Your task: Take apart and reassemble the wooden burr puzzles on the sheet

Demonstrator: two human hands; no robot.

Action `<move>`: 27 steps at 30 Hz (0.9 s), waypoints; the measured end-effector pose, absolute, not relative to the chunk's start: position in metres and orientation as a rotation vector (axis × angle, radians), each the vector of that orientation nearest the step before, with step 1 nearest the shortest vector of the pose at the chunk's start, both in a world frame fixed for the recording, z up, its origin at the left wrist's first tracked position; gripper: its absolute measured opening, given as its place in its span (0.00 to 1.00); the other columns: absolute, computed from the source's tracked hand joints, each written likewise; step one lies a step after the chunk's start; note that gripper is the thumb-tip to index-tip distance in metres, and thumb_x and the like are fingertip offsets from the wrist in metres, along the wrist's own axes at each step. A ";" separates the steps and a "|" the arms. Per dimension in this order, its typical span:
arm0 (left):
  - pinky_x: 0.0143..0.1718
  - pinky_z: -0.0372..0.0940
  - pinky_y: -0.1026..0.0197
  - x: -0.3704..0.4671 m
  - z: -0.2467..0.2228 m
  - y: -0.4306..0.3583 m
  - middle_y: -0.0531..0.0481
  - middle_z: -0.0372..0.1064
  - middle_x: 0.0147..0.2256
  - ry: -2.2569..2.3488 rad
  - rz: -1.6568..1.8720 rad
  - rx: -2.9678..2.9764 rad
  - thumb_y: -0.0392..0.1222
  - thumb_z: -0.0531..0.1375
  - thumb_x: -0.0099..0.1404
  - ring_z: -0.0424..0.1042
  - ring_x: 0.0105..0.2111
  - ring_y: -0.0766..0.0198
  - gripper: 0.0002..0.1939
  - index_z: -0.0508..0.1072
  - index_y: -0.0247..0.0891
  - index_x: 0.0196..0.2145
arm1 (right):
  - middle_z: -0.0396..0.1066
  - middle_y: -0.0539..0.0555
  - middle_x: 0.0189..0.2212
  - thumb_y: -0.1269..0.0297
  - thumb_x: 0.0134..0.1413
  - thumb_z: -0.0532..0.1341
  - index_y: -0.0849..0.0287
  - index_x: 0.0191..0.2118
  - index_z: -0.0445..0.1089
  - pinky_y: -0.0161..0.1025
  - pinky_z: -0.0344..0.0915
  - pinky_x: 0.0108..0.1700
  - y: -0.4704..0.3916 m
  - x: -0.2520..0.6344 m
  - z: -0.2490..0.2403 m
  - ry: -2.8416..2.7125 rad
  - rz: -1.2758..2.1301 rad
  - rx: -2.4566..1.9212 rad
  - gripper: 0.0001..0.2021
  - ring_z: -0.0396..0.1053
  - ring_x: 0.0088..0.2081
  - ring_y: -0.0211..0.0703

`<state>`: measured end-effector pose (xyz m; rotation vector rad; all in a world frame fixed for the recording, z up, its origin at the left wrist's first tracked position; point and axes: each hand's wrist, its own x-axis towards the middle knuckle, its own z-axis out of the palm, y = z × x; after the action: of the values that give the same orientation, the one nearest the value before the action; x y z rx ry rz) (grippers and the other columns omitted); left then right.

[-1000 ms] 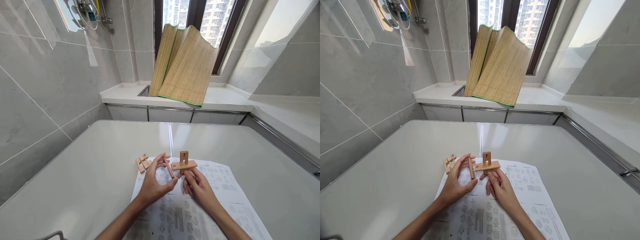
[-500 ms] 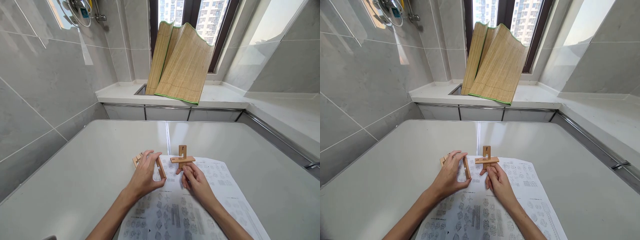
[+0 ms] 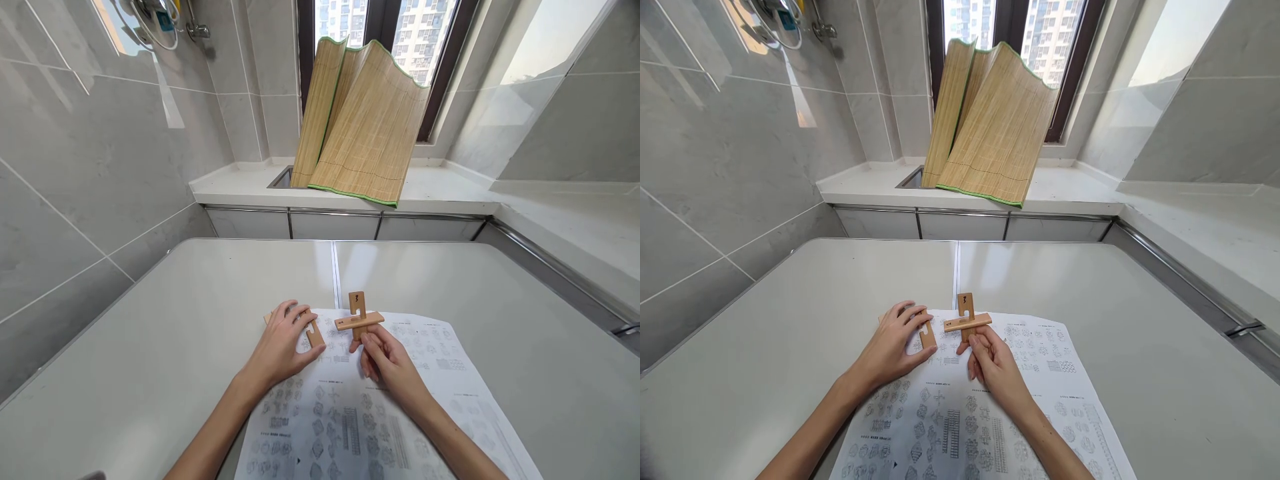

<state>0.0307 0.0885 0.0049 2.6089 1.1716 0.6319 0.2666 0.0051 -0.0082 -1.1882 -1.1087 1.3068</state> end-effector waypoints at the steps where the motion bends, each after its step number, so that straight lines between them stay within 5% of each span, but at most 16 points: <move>1: 0.59 0.61 0.37 0.029 0.005 0.089 0.43 0.70 0.57 1.164 0.622 2.600 0.52 0.66 0.63 0.59 0.62 0.39 0.24 0.73 0.47 0.56 | 0.71 0.51 0.28 0.37 0.62 0.58 0.57 0.43 0.70 0.35 0.52 0.23 0.005 0.267 -0.008 -1.108 1.318 -1.184 0.24 0.60 0.21 0.37; 7: 0.68 0.43 0.29 0.022 0.012 0.095 0.45 0.70 0.57 1.083 0.563 2.605 0.52 0.67 0.62 0.58 0.64 0.40 0.26 0.73 0.46 0.57 | 0.72 0.51 0.31 0.41 0.64 0.58 0.57 0.45 0.70 0.34 0.50 0.22 0.005 0.268 -0.010 -1.107 1.338 -1.165 0.22 0.59 0.21 0.34; 13: 0.62 0.61 0.40 0.017 0.018 0.096 0.42 0.69 0.58 1.054 0.550 2.598 0.51 0.65 0.64 0.61 0.62 0.44 0.26 0.71 0.45 0.58 | 0.74 0.54 0.33 0.39 0.62 0.59 0.58 0.44 0.70 0.34 0.50 0.21 0.007 0.268 -0.008 -1.089 1.352 -1.179 0.24 0.59 0.20 0.33; 22: 0.59 0.64 0.44 0.012 0.024 0.095 0.40 0.65 0.59 0.990 0.615 2.678 0.49 0.67 0.61 0.65 0.59 0.45 0.32 0.66 0.45 0.61 | 0.75 0.55 0.35 0.40 0.64 0.58 0.58 0.45 0.70 0.35 0.55 0.25 0.005 0.266 -0.003 -1.149 1.347 -1.182 0.24 0.61 0.22 0.35; 27: 0.55 0.66 0.46 0.029 0.026 0.084 0.40 0.71 0.54 0.934 0.831 2.760 0.51 0.65 0.66 0.69 0.55 0.48 0.25 0.68 0.43 0.58 | 0.74 0.53 0.33 0.42 0.66 0.57 0.58 0.43 0.69 0.36 0.55 0.26 0.004 0.263 -0.005 -1.202 1.350 -1.167 0.21 0.61 0.22 0.34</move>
<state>0.0286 0.0840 0.0258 2.7604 0.9340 0.8313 0.2627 0.0040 -0.0052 -1.1674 -1.2022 1.3503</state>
